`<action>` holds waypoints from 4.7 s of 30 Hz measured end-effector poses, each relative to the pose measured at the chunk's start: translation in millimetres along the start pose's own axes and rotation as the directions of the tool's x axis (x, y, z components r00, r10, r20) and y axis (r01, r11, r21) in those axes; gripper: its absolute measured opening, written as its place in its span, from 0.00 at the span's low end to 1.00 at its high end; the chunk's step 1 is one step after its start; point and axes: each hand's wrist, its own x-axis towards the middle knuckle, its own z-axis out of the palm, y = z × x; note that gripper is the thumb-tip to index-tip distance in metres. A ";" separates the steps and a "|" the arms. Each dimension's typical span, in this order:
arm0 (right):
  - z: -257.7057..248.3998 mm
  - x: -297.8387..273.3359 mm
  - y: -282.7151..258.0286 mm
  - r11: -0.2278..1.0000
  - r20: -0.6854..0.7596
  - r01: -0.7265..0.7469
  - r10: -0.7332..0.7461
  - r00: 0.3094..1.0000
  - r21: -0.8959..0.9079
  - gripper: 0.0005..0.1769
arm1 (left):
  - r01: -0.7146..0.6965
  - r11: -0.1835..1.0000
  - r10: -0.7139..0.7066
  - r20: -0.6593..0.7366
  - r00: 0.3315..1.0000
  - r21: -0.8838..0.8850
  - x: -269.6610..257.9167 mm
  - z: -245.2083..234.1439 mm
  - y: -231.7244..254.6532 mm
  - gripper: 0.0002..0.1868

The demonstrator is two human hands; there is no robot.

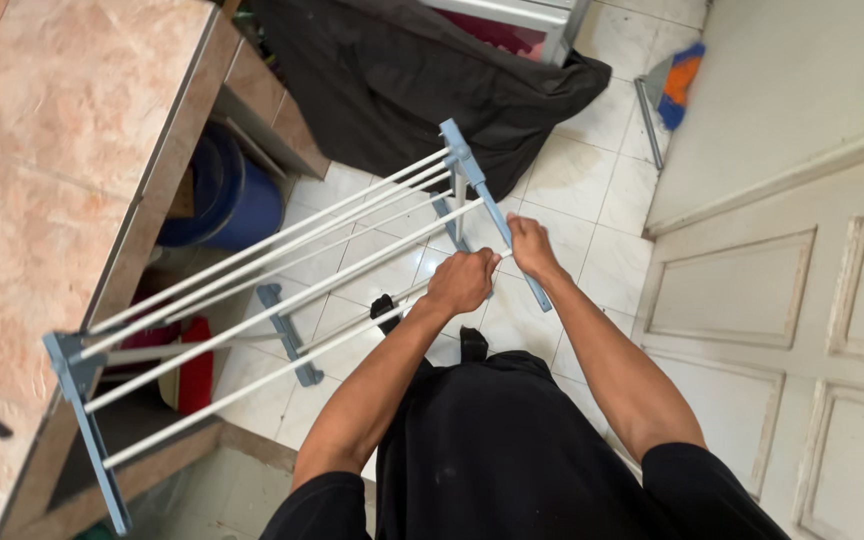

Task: The person assembles a white metal clothes drying rack by inserting horizontal bars into the frame and securing them with a screwdriver. They tighten multiple screws at the joints to stabilize the structure.

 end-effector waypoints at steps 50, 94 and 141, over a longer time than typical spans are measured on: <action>296.4 -196.7 -254.4 0.401 0.590 0.726 -0.423 0.688 -0.559 0.63 | 0.339 0.848 -0.523 -0.745 0.415 -0.407 -454.3 -85.5 -395.5 0.34; 427.0 -93.9 -373.2 0.558 0.487 0.586 -0.334 0.807 -0.588 0.55 | 0.395 0.919 -0.335 -0.500 0.799 0.016 -230.0 -266.7 -466.1 0.43; 950.2 -32.6 -576.0 0.799 0.790 0.554 -0.179 0.587 -0.231 0.28 | 0.766 0.626 -0.713 -0.506 0.486 -0.147 -361.7 -520.7 -974.8 0.35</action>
